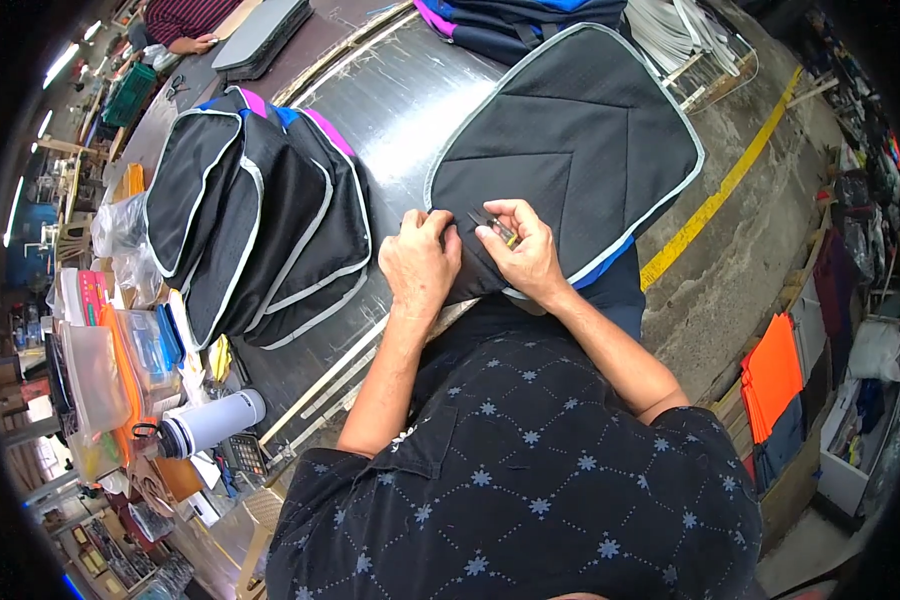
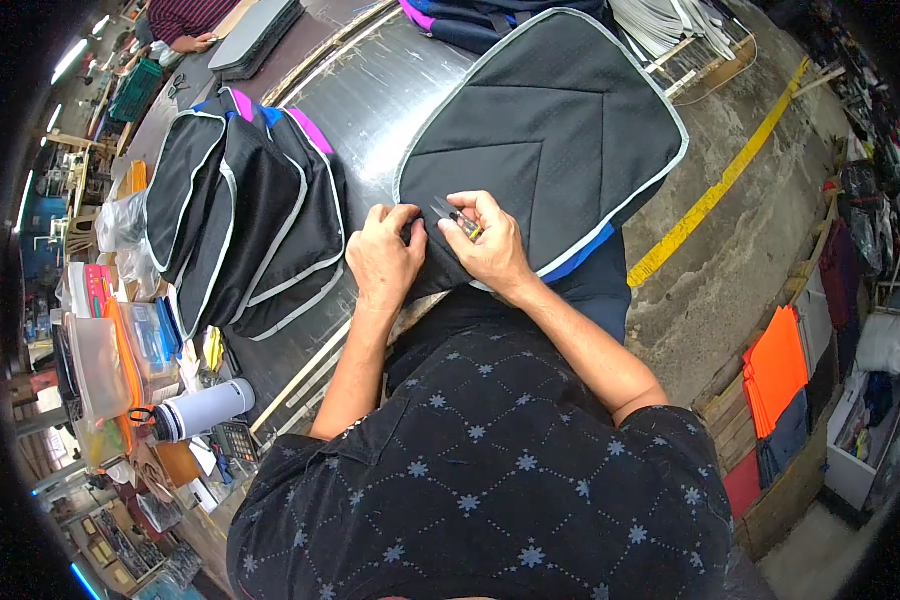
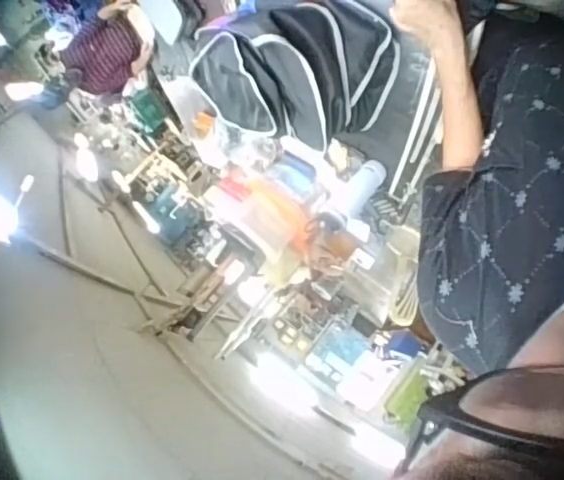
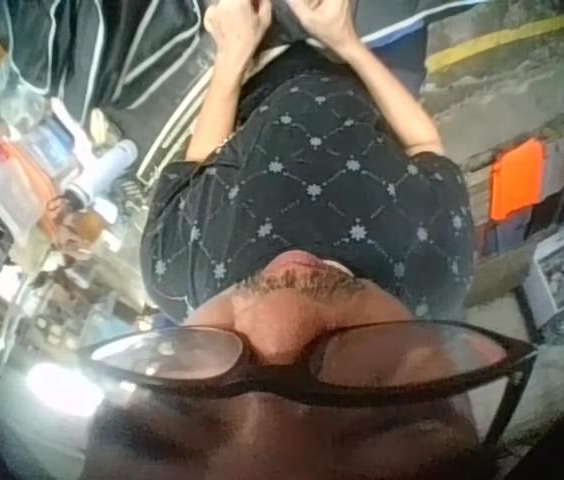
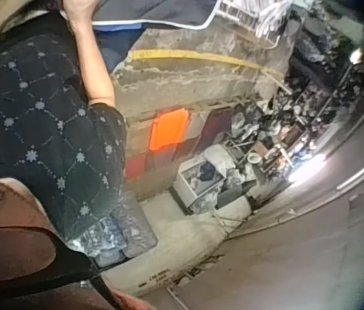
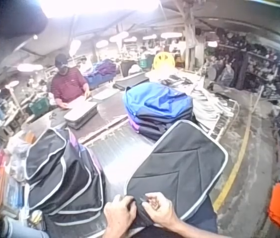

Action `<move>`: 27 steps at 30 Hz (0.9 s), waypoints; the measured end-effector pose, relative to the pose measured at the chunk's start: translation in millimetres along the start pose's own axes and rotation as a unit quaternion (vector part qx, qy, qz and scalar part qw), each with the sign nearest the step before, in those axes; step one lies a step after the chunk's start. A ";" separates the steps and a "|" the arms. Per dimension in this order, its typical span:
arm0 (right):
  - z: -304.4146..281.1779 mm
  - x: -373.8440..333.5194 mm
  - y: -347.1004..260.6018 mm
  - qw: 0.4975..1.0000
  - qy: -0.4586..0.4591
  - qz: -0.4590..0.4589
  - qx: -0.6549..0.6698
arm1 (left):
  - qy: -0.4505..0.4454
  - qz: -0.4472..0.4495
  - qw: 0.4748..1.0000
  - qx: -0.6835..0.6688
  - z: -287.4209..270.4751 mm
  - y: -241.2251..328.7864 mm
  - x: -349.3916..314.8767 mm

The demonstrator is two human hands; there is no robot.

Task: Inspecting and trimming loose threads from manufactured bag components using a small nipping tool.

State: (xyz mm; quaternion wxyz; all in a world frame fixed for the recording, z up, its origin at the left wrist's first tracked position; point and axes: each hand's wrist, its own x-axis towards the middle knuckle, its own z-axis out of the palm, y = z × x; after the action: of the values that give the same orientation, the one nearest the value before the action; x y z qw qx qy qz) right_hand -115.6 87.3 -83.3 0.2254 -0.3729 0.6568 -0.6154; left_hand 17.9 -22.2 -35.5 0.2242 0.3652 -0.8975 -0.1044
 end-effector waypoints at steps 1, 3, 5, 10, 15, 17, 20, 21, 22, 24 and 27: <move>0.5 0.1 -1.2 1.000 0.006 -0.005 0.000 | 0.000 0.000 1.000 0.000 0.5 -0.7 0.3; 0.9 0.3 -3.7 1.000 0.012 -0.011 0.001 | 0.015 0.019 1.000 -0.003 2.0 -4.1 0.6; 1.1 0.0 -6.2 1.000 0.000 -0.002 -0.017 | 0.017 -0.024 0.997 -0.071 8.6 -11.1 -2.2; 1.8 3.3 -15.4 0.994 -0.017 -0.077 -0.078 | -0.102 -0.250 0.867 -0.419 36.6 -52.0 -6.0; 5.6 6.0 -16.7 0.982 -0.024 -0.129 -0.135 | -0.113 -0.287 0.802 -0.511 28.3 -49.1 2.1; 7.5 6.3 -18.0 0.979 -0.030 -0.129 -0.156 | -0.112 -0.294 0.783 -0.536 25.7 -49.0 3.1; 8.9 7.1 -22.1 0.980 -0.030 -0.107 -0.165 | -0.111 -0.288 0.795 -0.522 25.7 -48.0 4.3; 8.0 7.4 -21.6 0.980 -0.029 -0.107 -0.166 | -0.111 -0.287 0.795 -0.523 22.5 -42.5 4.2; 6.7 7.4 -20.9 0.983 -0.027 -0.105 -0.151 | -0.036 -0.195 0.885 -0.421 19.1 -35.2 1.3; 4.5 6.1 -19.0 0.985 -0.024 -0.102 -0.137 | 0.068 -0.016 0.954 -0.291 4.5 -17.4 4.1; 3.6 4.3 -16.6 0.996 0.009 -0.060 -0.069 | 0.045 -0.008 0.950 -0.310 3.9 -10.2 5.4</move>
State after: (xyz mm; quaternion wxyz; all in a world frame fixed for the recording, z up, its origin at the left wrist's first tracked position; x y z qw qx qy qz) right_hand -112.1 82.2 -66.9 0.1556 -0.4207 0.6758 -0.5848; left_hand 18.9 -33.1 -40.8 0.3661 0.2893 -0.8066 -0.3628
